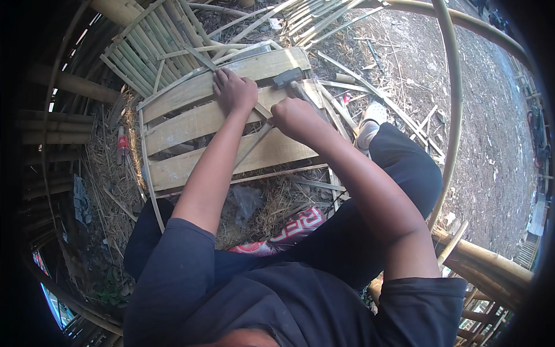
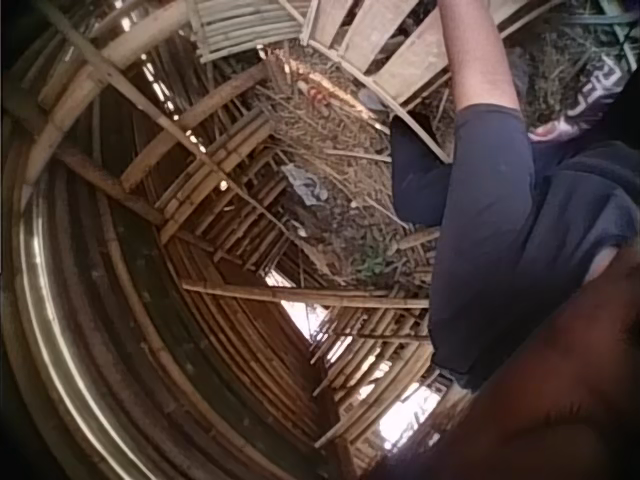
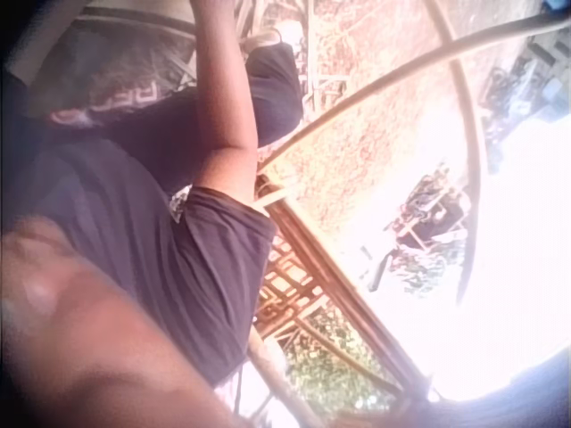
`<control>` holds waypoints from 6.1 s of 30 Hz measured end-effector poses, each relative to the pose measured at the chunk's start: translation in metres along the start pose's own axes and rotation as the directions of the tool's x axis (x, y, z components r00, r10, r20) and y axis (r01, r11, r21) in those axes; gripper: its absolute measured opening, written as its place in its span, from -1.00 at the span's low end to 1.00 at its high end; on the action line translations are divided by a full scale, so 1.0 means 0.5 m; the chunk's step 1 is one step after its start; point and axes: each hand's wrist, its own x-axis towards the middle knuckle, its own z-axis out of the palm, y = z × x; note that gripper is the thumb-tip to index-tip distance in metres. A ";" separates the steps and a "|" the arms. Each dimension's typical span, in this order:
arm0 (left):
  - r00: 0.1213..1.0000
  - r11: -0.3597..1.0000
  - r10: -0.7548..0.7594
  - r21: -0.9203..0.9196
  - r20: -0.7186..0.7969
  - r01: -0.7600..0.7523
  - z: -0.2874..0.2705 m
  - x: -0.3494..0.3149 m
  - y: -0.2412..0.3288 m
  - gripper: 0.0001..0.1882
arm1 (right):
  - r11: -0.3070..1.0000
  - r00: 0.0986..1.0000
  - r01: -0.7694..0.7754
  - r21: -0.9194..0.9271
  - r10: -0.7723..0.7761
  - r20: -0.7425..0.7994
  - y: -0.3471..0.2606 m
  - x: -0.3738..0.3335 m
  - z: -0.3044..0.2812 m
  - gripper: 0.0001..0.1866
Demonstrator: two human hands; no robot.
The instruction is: The person positions a bamboo strip across a wooden crate and secures it by driving nails into the wood using a hammer.
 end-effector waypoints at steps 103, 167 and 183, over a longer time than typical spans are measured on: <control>0.829 0.550 0.552 -0.786 0.088 -0.282 -0.092 -0.166 -0.071 -0.84 | 0.987 0.954 -0.137 -0.081 0.153 0.259 -0.029 0.049 -0.009 -0.88; 0.792 0.526 0.610 -0.754 0.014 -0.392 -0.104 -0.170 -0.059 -0.79 | 0.681 0.754 -0.657 0.323 0.579 0.310 -0.064 -0.165 -0.148 -0.16; 0.846 0.510 0.531 -0.812 0.036 -0.286 -0.103 -0.180 -0.045 -0.76 | 0.748 0.820 -0.572 0.337 0.516 0.247 -0.049 -0.163 -0.110 -0.24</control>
